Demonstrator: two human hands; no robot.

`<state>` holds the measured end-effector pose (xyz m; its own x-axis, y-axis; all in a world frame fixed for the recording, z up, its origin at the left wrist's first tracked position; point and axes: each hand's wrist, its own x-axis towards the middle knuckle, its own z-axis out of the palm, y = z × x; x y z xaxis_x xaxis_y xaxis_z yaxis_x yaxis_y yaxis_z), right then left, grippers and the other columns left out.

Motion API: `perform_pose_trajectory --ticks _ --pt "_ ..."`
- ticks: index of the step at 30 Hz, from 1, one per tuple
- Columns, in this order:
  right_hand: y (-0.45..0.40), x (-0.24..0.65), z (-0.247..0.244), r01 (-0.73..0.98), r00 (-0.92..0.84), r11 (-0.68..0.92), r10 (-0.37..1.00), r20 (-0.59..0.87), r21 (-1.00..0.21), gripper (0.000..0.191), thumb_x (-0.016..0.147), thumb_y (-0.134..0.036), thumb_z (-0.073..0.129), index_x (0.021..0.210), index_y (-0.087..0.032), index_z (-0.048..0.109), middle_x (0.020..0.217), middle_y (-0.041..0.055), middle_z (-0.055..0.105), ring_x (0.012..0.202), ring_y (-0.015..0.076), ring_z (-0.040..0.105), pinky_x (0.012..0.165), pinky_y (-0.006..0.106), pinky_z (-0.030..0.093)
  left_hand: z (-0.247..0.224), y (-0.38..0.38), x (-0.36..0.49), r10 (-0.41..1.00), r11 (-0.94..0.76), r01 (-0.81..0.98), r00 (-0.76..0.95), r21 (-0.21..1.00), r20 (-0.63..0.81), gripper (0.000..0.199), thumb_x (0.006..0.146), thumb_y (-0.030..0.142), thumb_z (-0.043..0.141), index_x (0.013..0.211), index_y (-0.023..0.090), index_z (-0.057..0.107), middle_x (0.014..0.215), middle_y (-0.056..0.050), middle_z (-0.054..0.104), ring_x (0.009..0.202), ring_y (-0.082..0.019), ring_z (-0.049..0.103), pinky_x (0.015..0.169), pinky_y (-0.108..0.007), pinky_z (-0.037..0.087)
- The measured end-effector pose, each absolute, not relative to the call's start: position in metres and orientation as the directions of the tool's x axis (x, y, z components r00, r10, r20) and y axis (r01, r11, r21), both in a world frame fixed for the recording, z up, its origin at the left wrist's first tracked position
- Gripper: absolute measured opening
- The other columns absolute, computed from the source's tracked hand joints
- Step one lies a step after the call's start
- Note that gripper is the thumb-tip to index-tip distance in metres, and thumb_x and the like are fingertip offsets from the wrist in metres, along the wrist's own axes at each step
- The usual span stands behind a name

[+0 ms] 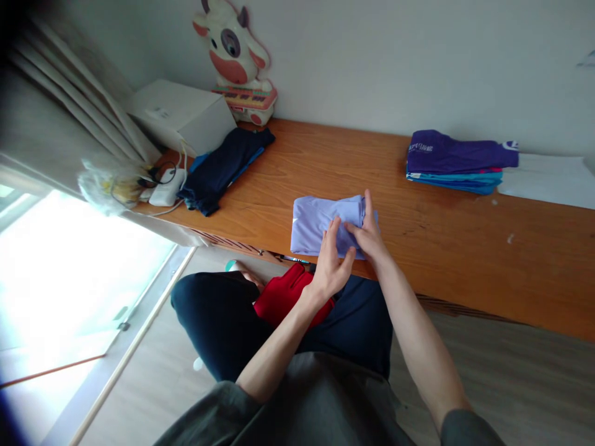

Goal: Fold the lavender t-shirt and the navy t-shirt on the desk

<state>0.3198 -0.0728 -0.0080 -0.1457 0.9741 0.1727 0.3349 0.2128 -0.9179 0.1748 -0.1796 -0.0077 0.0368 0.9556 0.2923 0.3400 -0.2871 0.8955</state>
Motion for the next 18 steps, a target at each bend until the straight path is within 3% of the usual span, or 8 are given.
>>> perform_pose_trajectory --ticks 3,6,8,12,18 --pt "-0.071 0.328 -0.001 0.342 -0.125 0.200 0.978 0.167 -0.918 0.111 0.083 -0.043 0.089 0.186 -0.032 0.048 0.199 0.0036 0.041 0.190 0.0332 0.026 0.158 0.054 0.014 0.002 -0.184 0.170 0.942 -0.316 0.367 0.015 0.875 0.334 0.082 0.120 0.031 0.056 0.194 0.027 0.022 0.202 -0.018 0.034 0.191 -0.035 0.022 0.155 -0.071 0.020" --pt "-0.073 0.334 0.005 0.342 -0.152 0.176 0.980 0.131 -0.923 0.092 0.081 -0.032 0.082 0.172 -0.031 0.067 0.185 0.0049 0.062 0.180 0.0366 0.047 0.155 0.058 0.025 0.017 -0.174 0.152 0.939 -0.325 0.472 0.060 0.820 0.337 0.070 0.121 0.028 0.053 0.189 0.029 0.038 0.198 -0.013 0.043 0.191 -0.035 0.023 0.154 -0.074 0.023" --pt "-0.074 0.337 0.006 0.354 -0.133 0.147 0.985 0.106 -0.924 0.086 0.081 -0.029 0.079 0.167 -0.031 0.072 0.178 0.0047 0.069 0.172 0.0377 0.057 0.153 0.061 0.032 0.025 -0.156 0.135 0.946 -0.302 0.580 0.082 0.757 0.314 0.063 0.122 0.028 0.052 0.185 0.028 0.048 0.197 -0.011 0.046 0.191 -0.035 0.025 0.154 -0.075 0.023" --pt "-0.074 0.343 0.005 0.412 -0.102 0.098 0.993 0.062 -0.906 0.095 0.082 -0.026 0.076 0.176 -0.028 0.065 0.179 0.0075 0.068 0.169 0.0379 0.061 0.152 0.062 0.034 0.031 -0.117 0.107 0.972 -0.201 0.779 0.083 0.593 0.220 0.058 0.123 0.032 0.052 0.180 0.023 0.058 0.195 -0.012 0.050 0.189 -0.038 0.029 0.155 -0.072 0.023" --pt "-0.081 0.355 0.007 0.529 -0.082 0.098 0.995 0.064 -0.843 0.105 0.084 -0.026 0.075 0.187 -0.028 0.052 0.193 0.0057 0.053 0.181 0.0378 0.047 0.155 0.061 0.028 0.025 -0.115 0.113 0.979 -0.191 0.879 0.140 0.438 0.146 0.062 0.125 0.043 0.048 0.180 0.017 0.060 0.194 -0.014 0.051 0.187 -0.039 0.034 0.156 -0.066 0.025"
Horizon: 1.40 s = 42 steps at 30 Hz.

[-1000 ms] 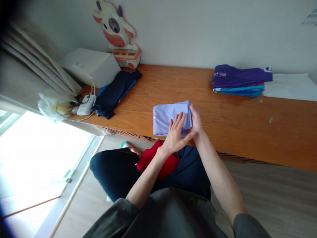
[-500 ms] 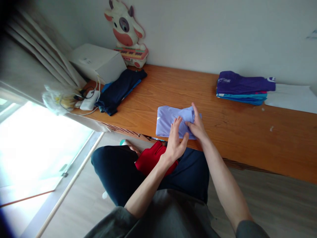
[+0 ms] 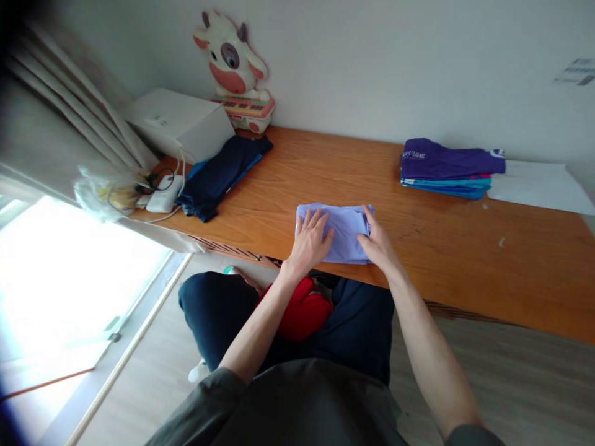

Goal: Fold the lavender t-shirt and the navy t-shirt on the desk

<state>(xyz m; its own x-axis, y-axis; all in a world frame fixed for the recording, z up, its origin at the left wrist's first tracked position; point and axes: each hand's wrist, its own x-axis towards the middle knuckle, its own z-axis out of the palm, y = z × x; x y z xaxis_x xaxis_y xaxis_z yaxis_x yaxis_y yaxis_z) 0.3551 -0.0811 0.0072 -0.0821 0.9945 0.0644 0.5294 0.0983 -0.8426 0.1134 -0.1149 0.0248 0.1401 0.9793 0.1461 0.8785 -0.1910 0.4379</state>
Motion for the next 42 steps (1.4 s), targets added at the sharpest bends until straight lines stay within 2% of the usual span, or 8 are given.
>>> perform_pose_trajectory --ticks 9,16,20,24,27,33,38,42 --pt "-0.087 0.372 -0.009 0.688 -0.052 0.043 0.999 0.010 -0.724 0.114 0.082 -0.029 0.074 0.191 -0.018 0.044 0.195 0.0157 0.047 0.180 0.0431 0.047 0.153 0.065 0.032 0.003 -0.125 0.153 0.984 -0.143 0.911 0.090 0.387 0.151 0.074 0.125 0.055 0.045 0.187 0.015 0.050 0.200 -0.014 0.039 0.189 -0.044 0.028 0.155 -0.074 0.018" --pt "-0.095 0.375 -0.015 0.729 -0.028 0.093 0.994 0.106 -0.678 0.107 0.089 -0.039 0.078 0.189 -0.018 0.045 0.191 0.0210 0.051 0.175 0.0491 0.053 0.148 0.073 0.037 -0.016 -0.122 0.156 0.970 -0.197 0.812 0.081 0.549 0.229 0.076 0.119 0.054 0.061 0.185 0.018 0.054 0.199 -0.018 0.040 0.189 -0.048 0.023 0.153 -0.082 0.005" --pt "-0.103 0.382 -0.014 0.795 0.081 0.068 0.973 0.216 -0.603 0.115 0.095 -0.060 0.085 0.188 -0.011 0.039 0.181 0.0329 0.058 0.168 0.0566 0.057 0.140 0.080 0.044 -0.017 -0.122 0.155 0.969 -0.203 0.778 0.073 0.595 0.235 0.080 0.115 0.057 0.069 0.186 0.022 0.054 0.198 -0.017 0.041 0.190 -0.048 0.022 0.153 -0.083 0.004" --pt "-0.108 0.387 -0.012 0.880 0.138 -0.054 0.980 0.145 -0.471 0.089 0.099 -0.081 0.077 0.154 -0.011 0.070 0.151 0.0375 0.077 0.148 0.0605 0.070 0.128 0.082 0.052 -0.016 -0.123 0.155 0.971 -0.201 0.779 0.078 0.593 0.227 0.084 0.114 0.061 0.071 0.186 0.021 0.054 0.199 -0.018 0.040 0.190 -0.049 0.022 0.153 -0.083 0.005" --pt "-0.104 0.383 -0.013 0.904 0.086 -0.046 0.993 0.076 -0.425 0.072 0.101 -0.084 0.071 0.128 -0.018 0.078 0.130 0.0336 0.083 0.133 0.0581 0.077 0.120 0.079 0.058 -0.016 -0.123 0.155 0.971 -0.202 0.782 0.081 0.590 0.225 0.086 0.113 0.065 0.071 0.186 0.021 0.054 0.199 -0.017 0.039 0.190 -0.050 0.021 0.152 -0.084 0.005" --pt "-0.097 0.369 -0.028 0.834 0.127 -0.054 0.987 0.097 -0.550 0.056 0.093 -0.071 0.077 0.119 -0.022 0.074 0.126 0.0294 0.082 0.129 0.0559 0.078 0.119 0.075 0.059 -0.018 -0.123 0.155 0.965 -0.216 0.793 0.085 0.570 0.247 0.089 0.114 0.069 0.069 0.185 0.018 0.053 0.199 -0.020 0.039 0.190 -0.051 0.021 0.152 -0.084 0.005" --pt "-0.110 0.368 -0.039 0.703 0.232 -0.048 0.959 0.165 -0.710 0.061 0.092 -0.070 0.079 0.132 -0.026 0.065 0.132 0.0205 0.081 0.129 0.0495 0.077 0.122 0.073 0.059 -0.018 -0.124 0.155 0.966 -0.216 0.785 0.083 0.581 0.246 0.088 0.112 0.068 0.073 0.186 0.024 0.053 0.198 -0.016 0.042 0.190 -0.049 0.023 0.153 -0.083 0.006" --pt "-0.117 0.369 -0.042 0.624 0.199 0.055 0.954 0.226 -0.780 0.065 0.097 -0.063 0.075 0.148 -0.028 0.055 0.153 0.0202 0.071 0.143 0.0451 0.071 0.129 0.067 0.056 -0.018 -0.124 0.155 0.966 -0.215 0.786 0.083 0.579 0.246 0.088 0.113 0.068 0.071 0.186 0.023 0.052 0.199 -0.016 0.041 0.190 -0.048 0.022 0.154 -0.081 0.003"
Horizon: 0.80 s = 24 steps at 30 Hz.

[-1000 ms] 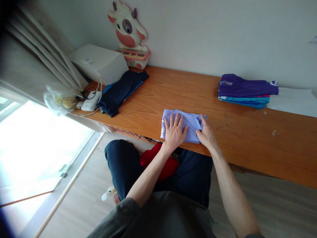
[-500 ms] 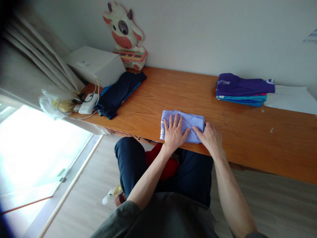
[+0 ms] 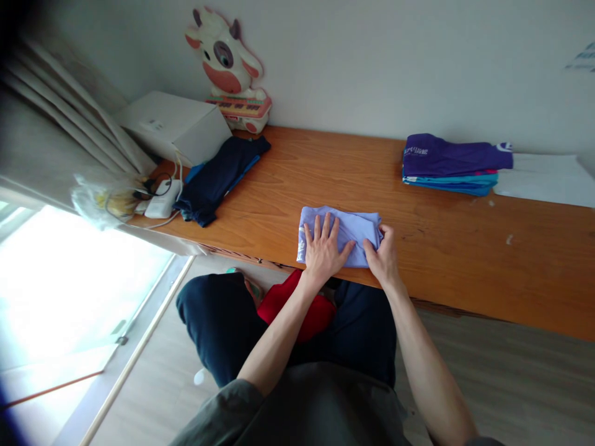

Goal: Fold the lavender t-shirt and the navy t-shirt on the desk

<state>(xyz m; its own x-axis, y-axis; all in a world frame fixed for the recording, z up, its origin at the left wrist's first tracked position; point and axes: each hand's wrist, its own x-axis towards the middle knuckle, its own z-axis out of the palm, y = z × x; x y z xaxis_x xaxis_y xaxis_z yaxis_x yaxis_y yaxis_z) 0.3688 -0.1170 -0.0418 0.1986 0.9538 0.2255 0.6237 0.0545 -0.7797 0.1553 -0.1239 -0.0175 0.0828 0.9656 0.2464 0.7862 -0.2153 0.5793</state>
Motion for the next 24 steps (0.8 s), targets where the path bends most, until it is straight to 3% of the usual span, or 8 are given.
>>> perform_pose_trajectory --ticks 6,9,11,13,15,17,19,24 --pt "-0.114 0.370 -0.045 0.545 0.130 0.177 0.948 0.291 -0.820 0.080 0.098 -0.059 0.075 0.166 -0.026 0.046 0.168 0.0219 0.059 0.161 0.0425 0.061 0.140 0.063 0.048 -0.017 -0.126 0.156 0.968 -0.210 0.781 0.084 0.588 0.235 0.089 0.112 0.068 0.073 0.186 0.023 0.052 0.198 -0.016 0.041 0.190 -0.049 0.022 0.152 -0.084 0.005" --pt "-0.111 0.374 -0.039 0.509 0.069 0.225 0.952 0.300 -0.831 0.100 0.097 -0.055 0.079 0.183 -0.025 0.035 0.192 0.0218 0.042 0.180 0.0414 0.044 0.150 0.064 0.034 -0.017 -0.129 0.156 0.968 -0.209 0.794 0.083 0.571 0.238 0.089 0.112 0.069 0.073 0.186 0.022 0.052 0.199 -0.017 0.040 0.190 -0.048 0.022 0.153 -0.082 0.006" --pt "-0.110 0.378 -0.031 0.469 0.009 0.214 0.969 0.247 -0.857 0.107 0.096 -0.051 0.082 0.189 -0.029 0.035 0.202 0.0138 0.032 0.188 0.0383 0.031 0.155 0.062 0.022 -0.016 -0.131 0.156 0.966 -0.212 0.794 0.083 0.570 0.244 0.090 0.112 0.070 0.072 0.186 0.022 0.052 0.198 -0.017 0.041 0.190 -0.048 0.022 0.153 -0.082 0.006" --pt "-0.109 0.381 -0.023 0.398 -0.046 0.152 0.988 0.146 -0.905 0.096 0.096 -0.048 0.084 0.185 -0.033 0.051 0.198 0.0061 0.044 0.187 0.0368 0.035 0.156 0.063 0.021 -0.015 -0.133 0.155 0.966 -0.215 0.787 0.084 0.578 0.244 0.090 0.113 0.070 0.072 0.186 0.022 0.052 0.198 -0.018 0.041 0.190 -0.049 0.022 0.153 -0.083 0.007" --pt "-0.109 0.383 -0.016 0.314 -0.071 0.067 0.996 0.047 -0.947 0.073 0.095 -0.044 0.085 0.167 -0.036 0.073 0.181 0.0031 0.067 0.177 0.0387 0.052 0.153 0.066 0.030 -0.015 -0.134 0.156 0.968 -0.212 0.784 0.085 0.583 0.237 0.088 0.113 0.069 0.071 0.186 0.023 0.051 0.198 -0.017 0.041 0.190 -0.049 0.023 0.152 -0.085 0.007" --pt "-0.110 0.383 -0.012 0.252 -0.063 0.012 0.998 -0.004 -0.968 0.055 0.093 -0.042 0.087 0.147 -0.036 0.086 0.165 0.0025 0.080 0.168 0.0409 0.063 0.149 0.068 0.038 -0.015 -0.135 0.157 0.970 -0.204 0.783 0.081 0.588 0.230 0.087 0.113 0.067 0.072 0.186 0.024 0.052 0.198 -0.017 0.041 0.190 -0.049 0.023 0.152 -0.084 0.006" --pt "-0.111 0.381 -0.010 0.217 -0.048 -0.009 0.999 -0.020 -0.976 0.050 0.091 -0.040 0.089 0.141 -0.036 0.089 0.160 0.0022 0.083 0.166 0.0417 0.065 0.148 0.069 0.040 -0.015 -0.136 0.161 0.970 -0.200 0.776 0.072 0.598 0.231 0.087 0.113 0.067 0.073 0.186 0.025 0.052 0.198 -0.016 0.041 0.190 -0.049 0.022 0.152 -0.085 0.005" --pt "-0.107 0.388 0.006 0.122 -0.019 -0.076 0.997 -0.079 -0.990 0.062 0.088 -0.038 0.090 0.150 -0.038 0.086 0.169 0.0009 0.077 0.168 0.0418 0.063 0.146 0.072 0.044 -0.013 -0.124 0.162 0.973 -0.209 0.693 0.075 0.690 0.219 0.083 0.113 0.064 0.075 0.185 0.028 0.053 0.196 -0.016 0.046 0.189 -0.047 0.024 0.151 -0.086 0.008"
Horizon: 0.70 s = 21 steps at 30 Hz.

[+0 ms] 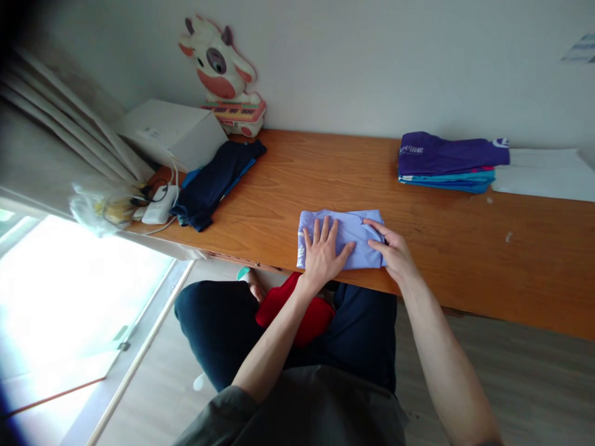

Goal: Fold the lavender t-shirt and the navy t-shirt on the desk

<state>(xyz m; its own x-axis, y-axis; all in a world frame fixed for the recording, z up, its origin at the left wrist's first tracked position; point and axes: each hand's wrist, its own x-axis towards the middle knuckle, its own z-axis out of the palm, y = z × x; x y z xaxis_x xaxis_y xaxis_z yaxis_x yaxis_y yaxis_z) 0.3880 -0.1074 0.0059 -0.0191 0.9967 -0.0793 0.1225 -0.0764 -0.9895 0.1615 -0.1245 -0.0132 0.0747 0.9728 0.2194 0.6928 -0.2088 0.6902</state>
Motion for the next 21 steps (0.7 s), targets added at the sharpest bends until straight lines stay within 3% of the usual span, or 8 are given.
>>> perform_pose_trajectory --ticks 3,5,6,8,10,12,16,21 --pt "-0.092 0.405 0.037 0.130 -0.013 -0.063 0.998 -0.065 -0.990 0.066 0.086 -0.036 0.092 0.151 -0.039 0.086 0.167 0.0014 0.078 0.166 0.0419 0.066 0.147 0.073 0.042 -0.014 -0.106 0.146 0.977 -0.202 0.450 0.032 0.870 0.210 0.060 0.124 0.055 0.054 0.179 0.030 0.057 0.183 -0.014 0.064 0.178 -0.036 0.052 0.149 -0.072 0.035" --pt "-0.073 0.420 0.068 0.190 -0.040 0.002 0.999 -0.006 -0.982 0.065 0.085 -0.036 0.093 0.150 -0.038 0.088 0.167 0.0016 0.079 0.165 0.0423 0.066 0.148 0.071 0.041 -0.019 -0.093 0.133 0.975 -0.159 0.250 -0.110 0.955 0.191 0.056 0.129 0.051 0.035 0.170 0.025 0.062 0.173 -0.016 0.074 0.163 -0.028 0.070 0.139 -0.057 0.054" --pt "-0.061 0.427 0.085 0.230 -0.066 0.047 0.997 0.032 -0.972 0.065 0.085 -0.036 0.094 0.149 -0.037 0.088 0.167 0.0015 0.079 0.165 0.0430 0.066 0.148 0.070 0.041 -0.022 -0.089 0.127 0.963 -0.142 0.189 -0.200 0.972 0.180 0.054 0.128 0.051 0.036 0.165 0.022 0.064 0.169 -0.017 0.075 0.159 -0.027 0.073 0.136 -0.052 0.057" --pt "-0.030 0.442 0.121 0.309 -0.141 0.137 0.985 0.097 -0.941 0.066 0.085 -0.035 0.097 0.150 -0.034 0.089 0.166 0.0020 0.080 0.164 0.0457 0.066 0.147 0.071 0.042 -0.027 -0.086 0.121 0.946 -0.132 0.115 -0.282 0.985 0.160 0.049 0.124 0.052 0.046 0.155 0.021 0.068 0.164 -0.017 0.078 0.154 -0.026 0.076 0.132 -0.048 0.061" --pt "0.006 0.454 0.156 0.375 -0.215 0.196 0.969 0.121 -0.906 0.068 0.086 -0.031 0.098 0.152 -0.027 0.088 0.163 0.0046 0.081 0.157 0.0477 0.072 0.141 0.073 0.048 -0.029 -0.089 0.120 0.963 -0.138 0.108 -0.219 0.985 0.159 0.043 0.121 0.052 0.054 0.145 0.022 0.073 0.155 -0.015 0.083 0.147 -0.028 0.080 0.130 -0.049 0.063" --pt "0.044 0.463 0.189 0.428 -0.243 0.220 0.962 0.122 -0.877 0.066 0.091 -0.024 0.094 0.157 -0.017 0.085 0.162 0.0093 0.081 0.150 0.0453 0.076 0.135 0.068 0.053 -0.028 -0.094 0.123 0.981 -0.150 0.170 -0.099 0.974 0.168 0.038 0.118 0.052 0.060 0.138 0.025 0.078 0.145 -0.012 0.087 0.139 -0.030 0.083 0.128 -0.051 0.065" --pt "0.115 0.491 0.238 0.449 -0.147 0.161 0.984 0.105 -0.879 0.070 0.107 -0.009 0.059 0.175 0.007 0.059 0.168 0.0239 0.073 0.153 0.0396 0.071 0.128 0.052 0.052 -0.024 -0.099 0.129 0.982 -0.174 0.340 -0.012 0.924 0.189 0.029 0.115 0.048 0.067 0.130 0.031 0.085 0.134 -0.007 0.091 0.129 -0.033 0.086 0.121 -0.055 0.068" --pt "0.181 0.577 0.234 0.367 0.125 0.032 0.989 0.084 -0.929 0.079 0.093 0.012 0.077 0.169 -0.007 0.070 0.170 0.0200 0.075 0.143 0.0277 0.080 0.127 0.045 0.061 -0.030 -0.092 0.129 0.979 -0.170 0.309 -0.055 0.936 0.196 0.028 0.118 0.048 0.066 0.127 0.029 0.085 0.127 -0.007 0.092 0.120 -0.031 0.087 0.112 -0.048 0.068"
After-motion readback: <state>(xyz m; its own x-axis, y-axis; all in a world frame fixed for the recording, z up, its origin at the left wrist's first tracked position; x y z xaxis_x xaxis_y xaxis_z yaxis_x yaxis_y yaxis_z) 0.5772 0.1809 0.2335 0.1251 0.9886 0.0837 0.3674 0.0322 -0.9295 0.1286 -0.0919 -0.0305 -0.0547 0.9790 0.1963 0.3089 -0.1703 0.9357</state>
